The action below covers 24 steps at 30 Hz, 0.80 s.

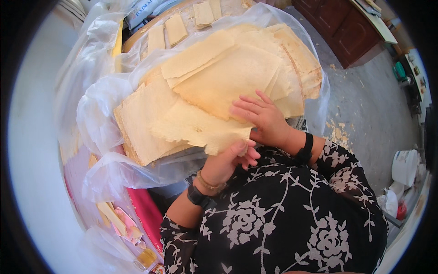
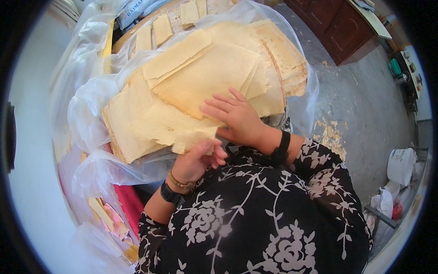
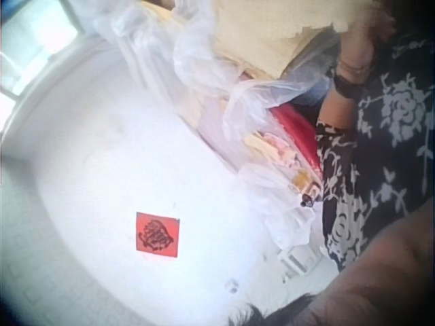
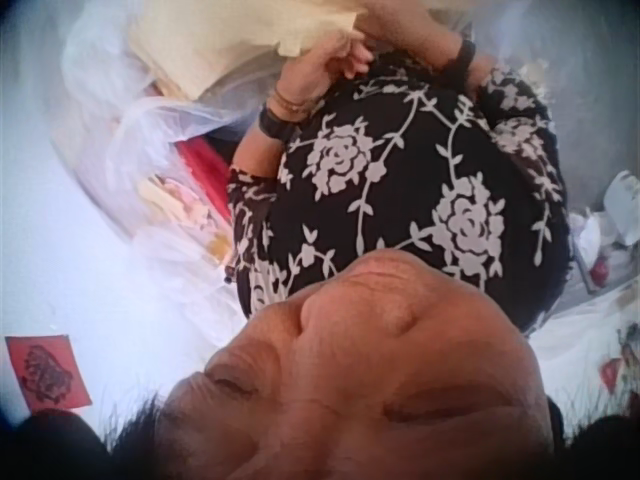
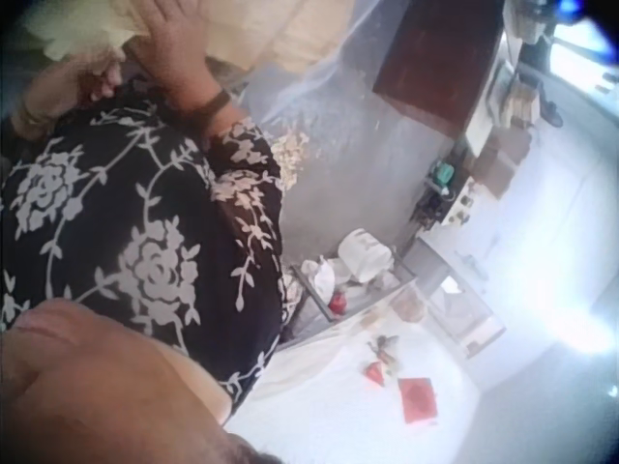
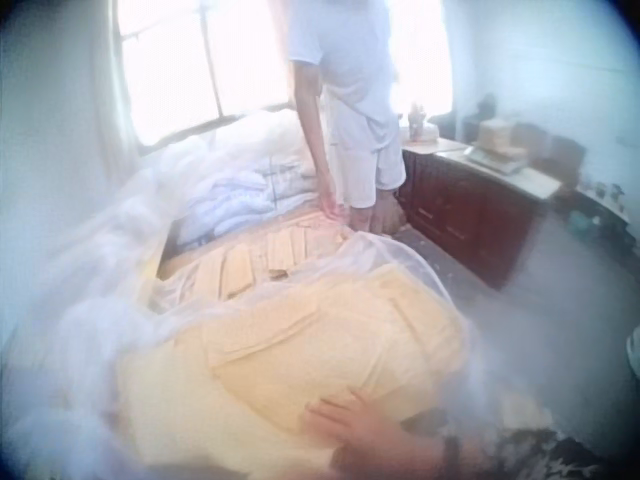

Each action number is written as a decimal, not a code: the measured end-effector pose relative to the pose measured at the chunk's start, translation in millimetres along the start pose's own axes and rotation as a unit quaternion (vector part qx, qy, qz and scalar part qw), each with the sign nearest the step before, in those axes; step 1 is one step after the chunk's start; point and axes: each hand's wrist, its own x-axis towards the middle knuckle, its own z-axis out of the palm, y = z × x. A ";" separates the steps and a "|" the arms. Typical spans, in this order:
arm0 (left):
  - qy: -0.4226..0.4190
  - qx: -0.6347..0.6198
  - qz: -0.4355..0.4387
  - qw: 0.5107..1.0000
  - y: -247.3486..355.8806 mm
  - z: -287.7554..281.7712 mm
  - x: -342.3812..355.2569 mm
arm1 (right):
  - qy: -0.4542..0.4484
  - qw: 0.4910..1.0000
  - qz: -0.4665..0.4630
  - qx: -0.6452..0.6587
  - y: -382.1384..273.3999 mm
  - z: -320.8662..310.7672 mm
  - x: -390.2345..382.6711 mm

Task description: The person repeatedly picks up thin, flexible sheets from a stack, folds them in half, and places them back on the stack. The process is repeated continuously with each sheet handled individually.

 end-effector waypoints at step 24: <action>0.208 0.882 0.225 0.357 154.4 -165.9 135.5 | -0.073 0.995 -0.055 -0.043 31.6 1.3 -24.8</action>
